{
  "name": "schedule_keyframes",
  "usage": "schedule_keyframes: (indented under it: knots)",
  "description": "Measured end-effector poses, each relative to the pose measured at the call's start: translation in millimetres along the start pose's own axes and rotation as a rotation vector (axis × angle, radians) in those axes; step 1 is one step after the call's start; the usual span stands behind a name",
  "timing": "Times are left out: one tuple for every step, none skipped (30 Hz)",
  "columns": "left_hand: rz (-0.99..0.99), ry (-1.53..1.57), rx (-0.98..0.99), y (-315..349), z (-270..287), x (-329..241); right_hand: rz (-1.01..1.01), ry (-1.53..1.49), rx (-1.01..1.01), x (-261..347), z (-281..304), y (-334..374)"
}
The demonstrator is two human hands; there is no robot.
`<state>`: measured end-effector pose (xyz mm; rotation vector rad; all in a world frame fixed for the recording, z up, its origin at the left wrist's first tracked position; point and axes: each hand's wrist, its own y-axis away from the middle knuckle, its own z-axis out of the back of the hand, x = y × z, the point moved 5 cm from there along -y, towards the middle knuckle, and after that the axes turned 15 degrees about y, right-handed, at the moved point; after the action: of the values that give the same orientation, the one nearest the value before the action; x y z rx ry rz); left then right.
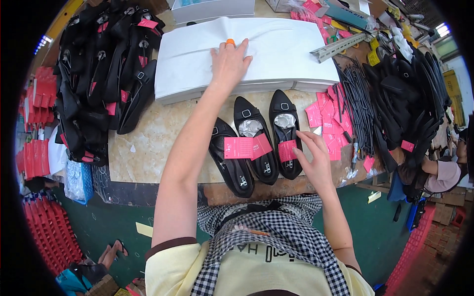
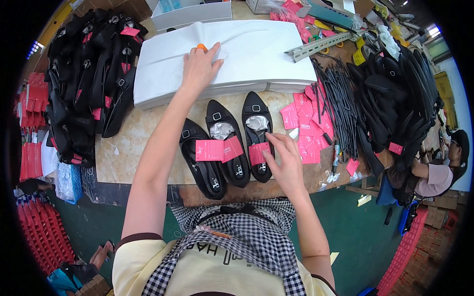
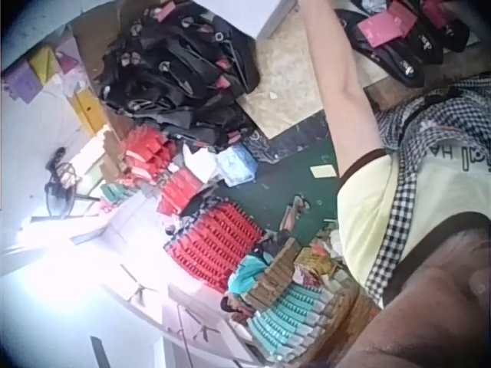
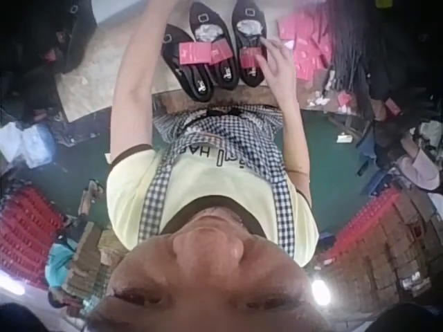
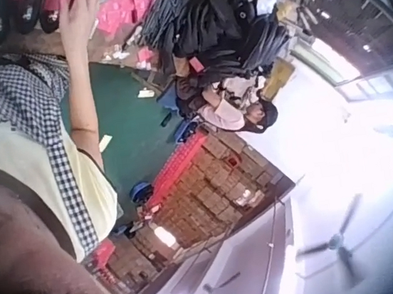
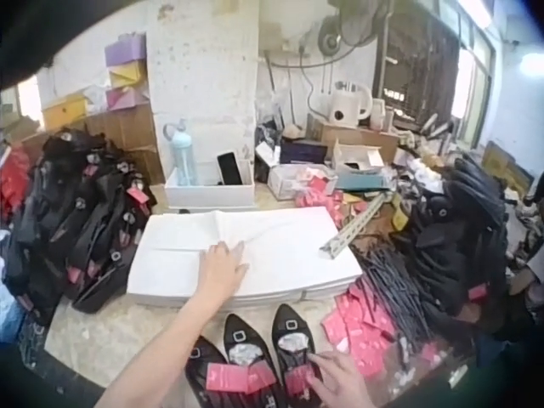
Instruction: Inspecting, wiping with a cloth, marking with a marker, and trimming excess material on black flat shoes.
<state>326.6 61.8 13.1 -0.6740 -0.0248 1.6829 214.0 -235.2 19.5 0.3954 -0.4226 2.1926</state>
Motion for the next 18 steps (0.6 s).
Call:
schedule_keyframes:
  knots:
    - [-0.040,0.165,0.001,6,4,-9,-0.071,-0.081,-0.020,2,8,3]
    - [-0.076,0.329,0.002,14,11,-24,-0.141,-0.163,-0.038,1,13,6]
    - [-0.167,0.279,0.026,32,27,-77,-0.159,-0.159,-0.046,-6,16,6]
    - [-0.286,0.394,0.144,64,43,-123,-0.337,-0.630,-0.101,-20,14,7]
    - [-0.443,0.506,0.190,114,64,-157,-0.492,-1.112,-0.139,-24,9,11]
    - [-0.423,0.490,0.184,137,77,-159,-0.925,-1.444,0.059,-31,-5,14]
    - [-0.461,0.651,0.166,152,89,-166,-0.721,-1.554,0.129,-41,-17,17]
    - [-0.486,0.802,0.144,164,100,-169,-0.708,-1.625,0.209,-31,-22,14]
    - [-0.509,0.954,0.120,169,111,-170,-0.695,-1.695,0.291,-16,-28,12]
    - [-0.462,0.835,-0.098,151,126,-153,-0.533,-1.429,0.378,-5,-32,13]
    - [-0.453,0.824,-0.103,159,126,-150,-0.572,-2.012,0.459,44,-21,22]
    - [-0.431,0.882,-0.122,172,124,-144,-0.673,-1.788,0.608,43,-26,22]
    - [-0.409,0.941,-0.140,184,120,-138,-0.761,-1.552,0.741,40,-31,23]
    - [-0.296,0.865,-0.229,190,115,-117,-0.407,-1.319,0.647,42,-24,0]
    - [-0.185,0.786,-0.316,195,114,-96,-0.069,-1.071,0.541,49,-12,-19]
    - [0.185,0.793,-0.435,193,116,-72,-0.010,-0.826,0.283,51,9,-37]
    - [0.192,0.795,-0.439,191,117,-72,0.112,-0.591,0.177,70,28,-32]
    - [0.304,1.132,-0.289,188,105,-71,0.299,-0.401,0.172,99,18,-25]
